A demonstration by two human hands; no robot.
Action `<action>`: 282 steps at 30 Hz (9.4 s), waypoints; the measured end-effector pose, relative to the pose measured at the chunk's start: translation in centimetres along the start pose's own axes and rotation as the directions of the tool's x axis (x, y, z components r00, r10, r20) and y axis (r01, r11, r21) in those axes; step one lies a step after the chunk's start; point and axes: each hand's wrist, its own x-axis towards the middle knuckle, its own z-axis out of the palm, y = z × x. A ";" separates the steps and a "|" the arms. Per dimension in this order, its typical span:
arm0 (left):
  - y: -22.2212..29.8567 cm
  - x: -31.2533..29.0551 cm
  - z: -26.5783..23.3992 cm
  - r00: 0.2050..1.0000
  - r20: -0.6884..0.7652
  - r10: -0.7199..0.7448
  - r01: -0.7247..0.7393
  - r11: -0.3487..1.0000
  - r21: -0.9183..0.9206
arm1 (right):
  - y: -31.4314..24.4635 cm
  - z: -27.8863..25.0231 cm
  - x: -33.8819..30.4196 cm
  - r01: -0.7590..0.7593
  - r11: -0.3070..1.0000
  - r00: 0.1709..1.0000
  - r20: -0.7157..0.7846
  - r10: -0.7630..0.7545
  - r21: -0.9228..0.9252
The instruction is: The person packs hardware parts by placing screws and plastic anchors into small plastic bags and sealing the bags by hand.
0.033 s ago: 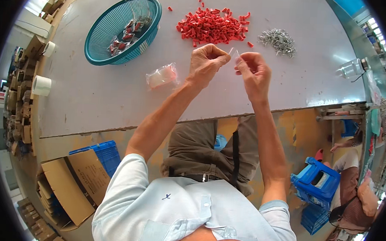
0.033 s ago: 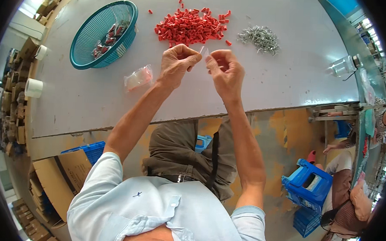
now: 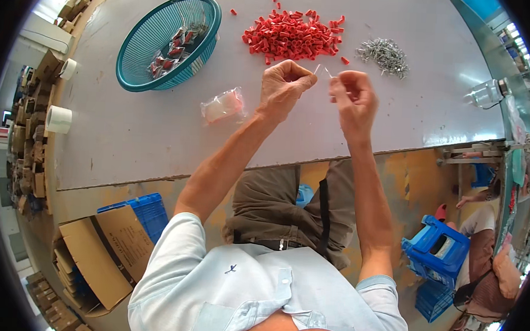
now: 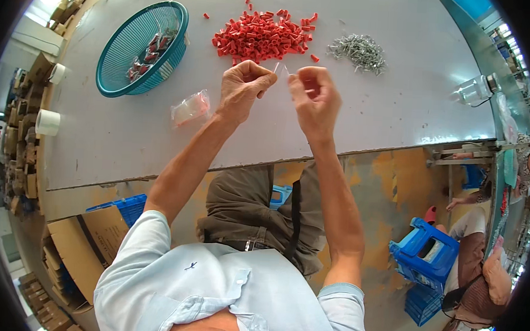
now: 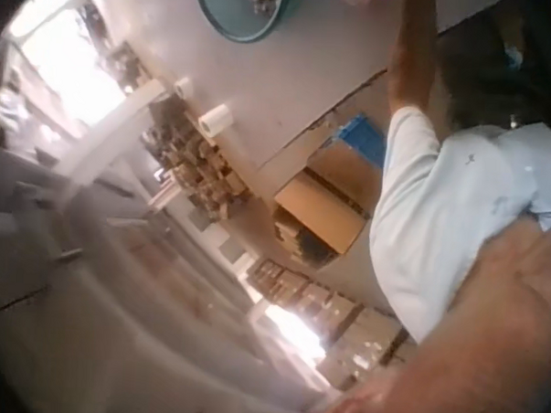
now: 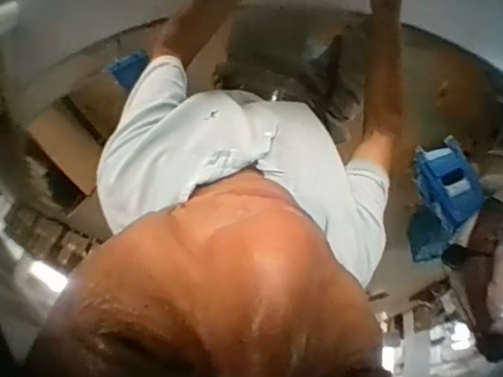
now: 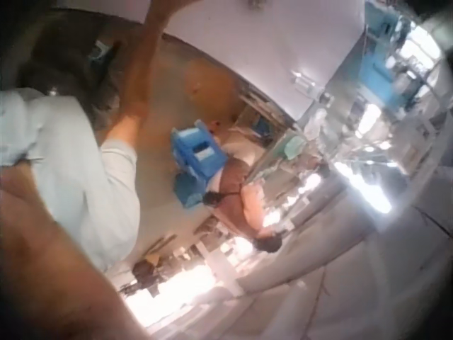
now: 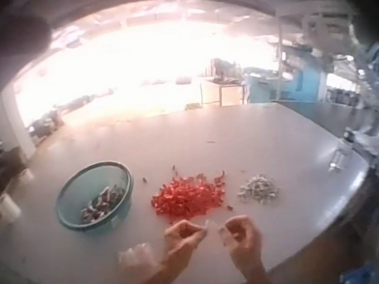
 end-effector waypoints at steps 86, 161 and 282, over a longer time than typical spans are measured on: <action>-1.8 0.3 1.9 0.984 0.046 0.172 -0.177 0.924 0.338 | 4.2 -10.7 12.3 0.413 0.436 0.911 0.362 -0.199 -0.800; -0.9 1.1 0.5 0.986 -0.029 0.161 -0.127 0.867 0.481 | 4.0 0.2 3.0 -0.270 0.957 0.959 0.117 0.258 0.105; -0.6 1.3 1.3 0.953 -0.102 0.286 -0.223 0.887 0.406 | -0.6 -3.3 5.6 -0.180 0.978 0.895 0.395 0.206 -0.101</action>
